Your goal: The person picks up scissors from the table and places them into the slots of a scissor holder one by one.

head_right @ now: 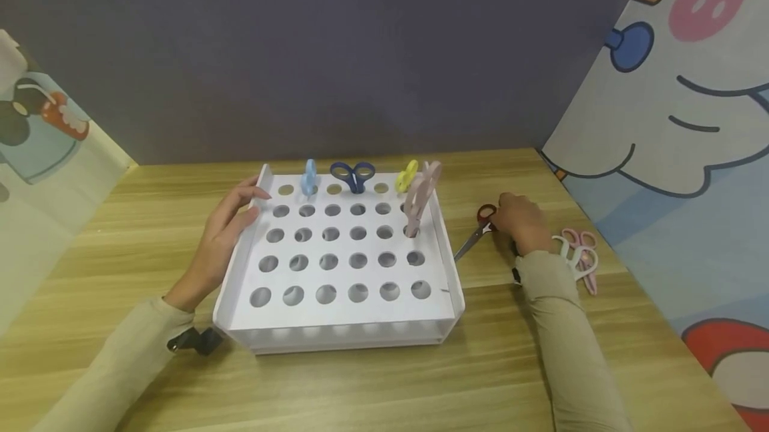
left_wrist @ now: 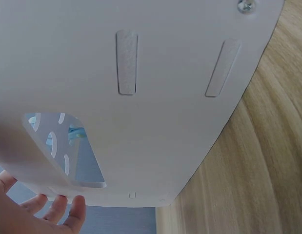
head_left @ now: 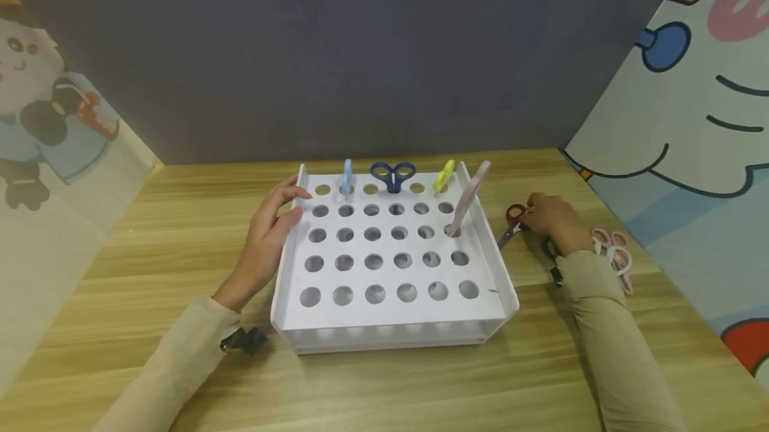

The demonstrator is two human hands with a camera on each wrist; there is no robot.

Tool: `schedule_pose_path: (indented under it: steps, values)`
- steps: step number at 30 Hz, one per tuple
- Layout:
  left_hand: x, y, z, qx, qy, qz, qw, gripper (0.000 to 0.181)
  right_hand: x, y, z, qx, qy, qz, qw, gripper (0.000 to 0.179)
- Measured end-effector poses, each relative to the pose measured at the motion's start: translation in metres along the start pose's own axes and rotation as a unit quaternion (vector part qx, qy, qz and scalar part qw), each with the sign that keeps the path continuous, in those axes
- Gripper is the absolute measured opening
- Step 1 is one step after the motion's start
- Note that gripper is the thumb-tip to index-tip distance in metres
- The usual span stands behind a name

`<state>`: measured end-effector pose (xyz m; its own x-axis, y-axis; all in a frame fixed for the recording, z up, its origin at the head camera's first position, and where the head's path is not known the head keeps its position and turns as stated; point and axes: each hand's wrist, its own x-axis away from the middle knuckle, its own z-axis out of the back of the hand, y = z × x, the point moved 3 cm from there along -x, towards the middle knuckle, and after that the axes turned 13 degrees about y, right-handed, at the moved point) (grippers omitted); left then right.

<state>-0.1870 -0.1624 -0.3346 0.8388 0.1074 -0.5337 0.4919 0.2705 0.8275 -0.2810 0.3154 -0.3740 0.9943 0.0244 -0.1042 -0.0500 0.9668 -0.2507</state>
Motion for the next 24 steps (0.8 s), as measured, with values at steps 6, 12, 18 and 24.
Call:
schedule_pose_path:
  steps: [6,12,18,24]
  values:
    - [0.000,0.000,0.000,0.009,-0.004,0.006,0.9999,0.023,0.001,-0.003,-0.003,-0.009,0.003,-0.013,0.9999,0.041]
    - [-0.001,0.001,0.000,0.004,-0.003,0.002,1.0000,0.023,-0.004,-0.007,-0.009,-0.009,-0.003,-0.020,0.9997,0.048]
    - [-0.001,0.000,0.000,0.025,-0.007,0.011,0.9996,0.023,-0.004,-0.010,-0.012,0.001,0.013,-0.032,0.9994,0.045]
    - [-0.002,0.000,-0.001,0.026,-0.008,0.011,0.9996,0.023,-0.002,-0.015,-0.010,-0.009,0.022,-0.026,0.9994,0.040]
